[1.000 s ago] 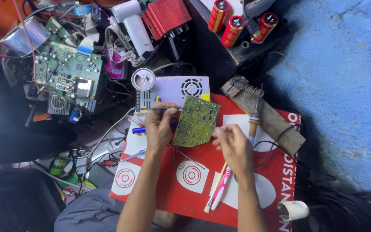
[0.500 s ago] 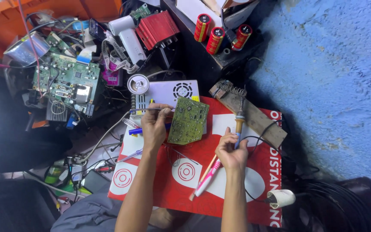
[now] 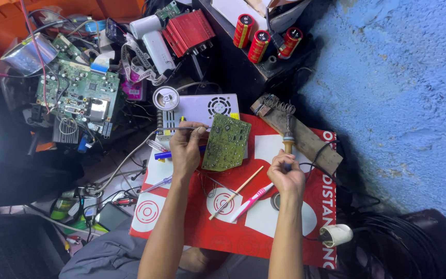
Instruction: A person uses a soldering iron to repair or modify components on a green circuit board at a workbench.
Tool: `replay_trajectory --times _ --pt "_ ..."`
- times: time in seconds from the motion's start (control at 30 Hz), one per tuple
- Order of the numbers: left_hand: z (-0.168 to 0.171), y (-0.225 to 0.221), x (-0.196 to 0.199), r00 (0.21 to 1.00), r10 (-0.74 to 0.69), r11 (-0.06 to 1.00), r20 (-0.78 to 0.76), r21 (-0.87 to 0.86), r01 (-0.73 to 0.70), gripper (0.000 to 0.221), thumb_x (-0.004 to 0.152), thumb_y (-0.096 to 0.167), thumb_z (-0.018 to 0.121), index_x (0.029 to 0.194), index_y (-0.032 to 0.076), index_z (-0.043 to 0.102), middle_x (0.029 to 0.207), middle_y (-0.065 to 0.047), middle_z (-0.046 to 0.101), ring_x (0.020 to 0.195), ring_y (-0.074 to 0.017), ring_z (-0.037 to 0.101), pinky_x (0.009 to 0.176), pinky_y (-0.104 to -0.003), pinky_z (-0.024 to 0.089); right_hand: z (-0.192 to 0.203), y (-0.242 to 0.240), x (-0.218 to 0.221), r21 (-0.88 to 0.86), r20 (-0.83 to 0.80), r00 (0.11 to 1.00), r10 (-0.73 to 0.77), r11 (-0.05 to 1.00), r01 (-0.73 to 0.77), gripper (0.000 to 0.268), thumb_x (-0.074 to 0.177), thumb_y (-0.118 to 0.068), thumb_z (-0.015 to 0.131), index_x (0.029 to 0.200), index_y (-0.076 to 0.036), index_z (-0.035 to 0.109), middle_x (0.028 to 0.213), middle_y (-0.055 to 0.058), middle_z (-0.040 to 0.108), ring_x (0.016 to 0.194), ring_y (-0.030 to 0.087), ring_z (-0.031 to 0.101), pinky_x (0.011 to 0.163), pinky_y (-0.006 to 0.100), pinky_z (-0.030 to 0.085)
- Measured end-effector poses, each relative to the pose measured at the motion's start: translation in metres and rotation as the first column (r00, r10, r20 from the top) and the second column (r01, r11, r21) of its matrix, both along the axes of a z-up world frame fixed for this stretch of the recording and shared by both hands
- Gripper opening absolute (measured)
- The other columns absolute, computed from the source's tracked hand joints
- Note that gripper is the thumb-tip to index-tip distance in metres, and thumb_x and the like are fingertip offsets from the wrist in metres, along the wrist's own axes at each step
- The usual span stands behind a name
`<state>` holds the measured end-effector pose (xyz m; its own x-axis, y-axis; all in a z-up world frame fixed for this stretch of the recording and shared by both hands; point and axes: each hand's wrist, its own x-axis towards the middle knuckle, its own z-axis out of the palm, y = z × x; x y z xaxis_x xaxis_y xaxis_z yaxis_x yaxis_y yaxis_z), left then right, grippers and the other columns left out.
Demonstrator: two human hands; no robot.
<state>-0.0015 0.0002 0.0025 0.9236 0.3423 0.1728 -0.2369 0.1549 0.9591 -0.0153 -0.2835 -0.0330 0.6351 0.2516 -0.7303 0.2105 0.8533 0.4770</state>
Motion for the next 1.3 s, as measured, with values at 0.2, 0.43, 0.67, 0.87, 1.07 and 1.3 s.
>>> replay_trajectory --times 0.2,0.43,0.67,0.87,1.07,1.3 --pt "-0.003 0.000 0.001 1.000 0.005 1.000 -0.006 0.004 -0.005 0.008 0.101 0.003 0.065 0.098 0.007 0.071 0.091 -0.009 0.077 0.080 -0.0140 0.072 0.077 -0.031 0.062 0.000 0.007 -0.003 -0.150 -0.014 1.000 0.018 0.988 -0.020 0.045 0.106 -0.040 0.054 0.121 0.001 0.064 0.073 0.000 0.061 0.064 0.008 0.061 0.049 0.016 0.051" --pt "-0.001 0.000 0.000 1.000 0.011 1.000 -0.006 0.024 -0.010 0.007 0.101 0.003 0.066 0.097 0.007 0.071 0.090 -0.009 0.076 0.080 -0.0121 0.070 0.079 -0.031 0.061 0.029 0.018 -0.012 -0.334 -0.034 0.999 -0.028 0.943 0.015 0.036 0.103 -0.026 0.062 0.124 0.003 0.066 0.074 0.000 0.059 0.064 0.007 0.059 0.051 0.015 0.049" --pt "0.000 -0.001 -0.001 1.000 0.017 0.999 -0.012 0.040 -0.016 0.007 0.101 0.003 0.066 0.097 0.007 0.071 0.090 -0.008 0.077 0.080 -0.0115 0.070 0.079 -0.030 0.060 0.006 0.024 -0.014 -0.495 -0.049 0.998 0.049 0.866 -0.067 0.044 0.102 -0.034 0.064 0.131 -0.001 0.065 0.078 -0.001 0.059 0.068 0.006 0.058 0.055 0.014 0.049" --pt "-0.005 0.000 -0.001 1.000 0.016 0.998 -0.010 0.057 -0.015 0.006 0.101 0.004 0.067 0.097 0.008 0.071 0.089 -0.007 0.077 0.080 -0.0116 0.070 0.080 -0.030 0.058 -0.009 0.009 -0.017 -0.541 -0.058 0.995 0.078 0.835 -0.097 0.051 0.106 -0.041 0.057 0.134 0.000 0.059 0.080 0.001 0.059 0.069 0.007 0.058 0.055 0.016 0.049" --pt "-0.003 0.000 0.001 1.000 0.006 1.000 -0.023 0.024 -0.006 0.006 0.102 0.006 0.066 0.098 0.008 0.070 0.089 -0.007 0.077 0.079 -0.0127 0.071 0.077 -0.029 0.060 -0.021 -0.006 -0.015 -0.518 -0.040 0.995 0.088 0.850 -0.096 0.051 0.103 -0.042 0.061 0.129 0.003 0.062 0.079 -0.003 0.060 0.066 0.004 0.059 0.054 0.013 0.049" --pt "-0.006 -0.001 0.002 0.998 -0.005 1.000 -0.057 -0.007 0.005 0.005 0.102 0.007 0.065 0.098 0.008 0.069 0.089 -0.007 0.077 0.079 -0.0127 0.072 0.072 -0.028 0.063 0.015 0.002 -0.031 -0.782 -0.047 0.999 -0.005 0.622 -0.033 0.025 0.089 -0.020 0.076 0.102 -0.001 0.067 0.081 -0.002 0.067 0.069 0.006 0.066 0.058 0.011 0.054"
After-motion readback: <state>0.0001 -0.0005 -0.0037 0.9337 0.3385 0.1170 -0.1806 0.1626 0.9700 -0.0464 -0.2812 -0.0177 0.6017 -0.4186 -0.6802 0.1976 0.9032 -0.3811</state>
